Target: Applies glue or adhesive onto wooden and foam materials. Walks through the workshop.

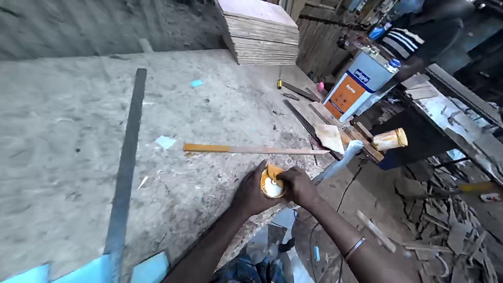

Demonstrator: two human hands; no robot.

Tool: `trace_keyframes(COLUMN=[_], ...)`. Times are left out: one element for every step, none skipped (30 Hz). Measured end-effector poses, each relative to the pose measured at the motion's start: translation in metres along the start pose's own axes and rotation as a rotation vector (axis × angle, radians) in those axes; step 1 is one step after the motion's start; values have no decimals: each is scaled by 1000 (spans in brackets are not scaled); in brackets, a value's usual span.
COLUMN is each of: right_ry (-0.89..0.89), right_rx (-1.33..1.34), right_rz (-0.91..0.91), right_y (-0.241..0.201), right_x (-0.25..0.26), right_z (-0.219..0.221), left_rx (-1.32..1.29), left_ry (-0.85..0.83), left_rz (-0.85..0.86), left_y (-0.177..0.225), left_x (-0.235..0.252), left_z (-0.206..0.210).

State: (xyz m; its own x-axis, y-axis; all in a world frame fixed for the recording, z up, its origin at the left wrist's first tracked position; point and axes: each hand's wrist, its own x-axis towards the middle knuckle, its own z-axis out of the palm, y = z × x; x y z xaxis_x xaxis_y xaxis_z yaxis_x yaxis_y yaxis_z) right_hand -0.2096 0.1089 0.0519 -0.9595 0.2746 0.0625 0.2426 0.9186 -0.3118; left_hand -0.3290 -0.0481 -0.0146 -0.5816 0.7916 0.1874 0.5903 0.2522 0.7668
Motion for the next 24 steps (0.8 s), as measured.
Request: trace_keyframes(right_ry=[9, 7, 9, 23, 28, 33, 53, 76, 101, 120, 139, 162, 196, 235, 259, 267, 260, 236, 216, 203, 193, 180, 172, 164], right_rx=[22, 35, 64, 101, 135, 155, 174, 198, 222, 242, 258, 265, 263, 260, 265, 268, 267, 252, 221, 184, 148, 109, 71, 39], right_rz=[67, 123, 161, 178, 189, 197, 193, 183, 170, 155, 137, 119, 91, 54, 25, 8, 1, 1, -6, -18, -27, -30, -27, -23], right_y=[-4, -7, -7, -6, -4, -1, 4, 9, 14, 18, 23, 26, 32, 41, 50, 58, 66, 75, 85, 95, 105, 115, 126, 138], right_x=[-2, -6, -11, -17, -24, -31, -40, -51, -62, -76, -90, -105, -120, -134, -149, -165, -182, -199, -216, -233, -250, -267, -285, -302], right_z=[-9, -17, -26, -35, -44, -51, -56, -59, -62, -66, -69, -72, -73, -73, -73, -74, -76, -78, -80, -83, -87, -92, -99, -106], left_rx=[-51, -94, -138, -186, -244, -297, -340, -371, -390, -409, -434, -459, -484, -503, -510, -503, -485, -466, -462, -461, -449, -441, -451, -476], left_ry=[-22, -47, -70, -95, -122, -147, -178, -206, -228, -249, -278, -291, -309, -332, -360, -382, -403, -422, -445, -471, -489, -495, -499, -505], left_rz=[3, 25, 56, 84, 112, 134, 140, 140, 146, 160, 175, 203, 236, 252, 258, 253, 240, 236, 236, 245, 262, 283, 301, 305], left_y=[10, 19, 27, 36, 45, 55, 66, 77, 88, 99, 109, 118, 126, 135, 143, 152, 162, 173, 182, 191, 200, 208, 216, 225], left_x=[5, 9, 13, 16, 19, 20, 21, 21, 21, 22, 22, 21, 21, 19, 17, 13, 10, 7, 3, -1, -4, -7, -9, -11], left_z=[1, 4, 9, 17, 25, 33, 42, 51, 60, 68, 75, 82, 90, 98, 106, 115, 123, 132, 143, 157, 170, 183, 196, 208])
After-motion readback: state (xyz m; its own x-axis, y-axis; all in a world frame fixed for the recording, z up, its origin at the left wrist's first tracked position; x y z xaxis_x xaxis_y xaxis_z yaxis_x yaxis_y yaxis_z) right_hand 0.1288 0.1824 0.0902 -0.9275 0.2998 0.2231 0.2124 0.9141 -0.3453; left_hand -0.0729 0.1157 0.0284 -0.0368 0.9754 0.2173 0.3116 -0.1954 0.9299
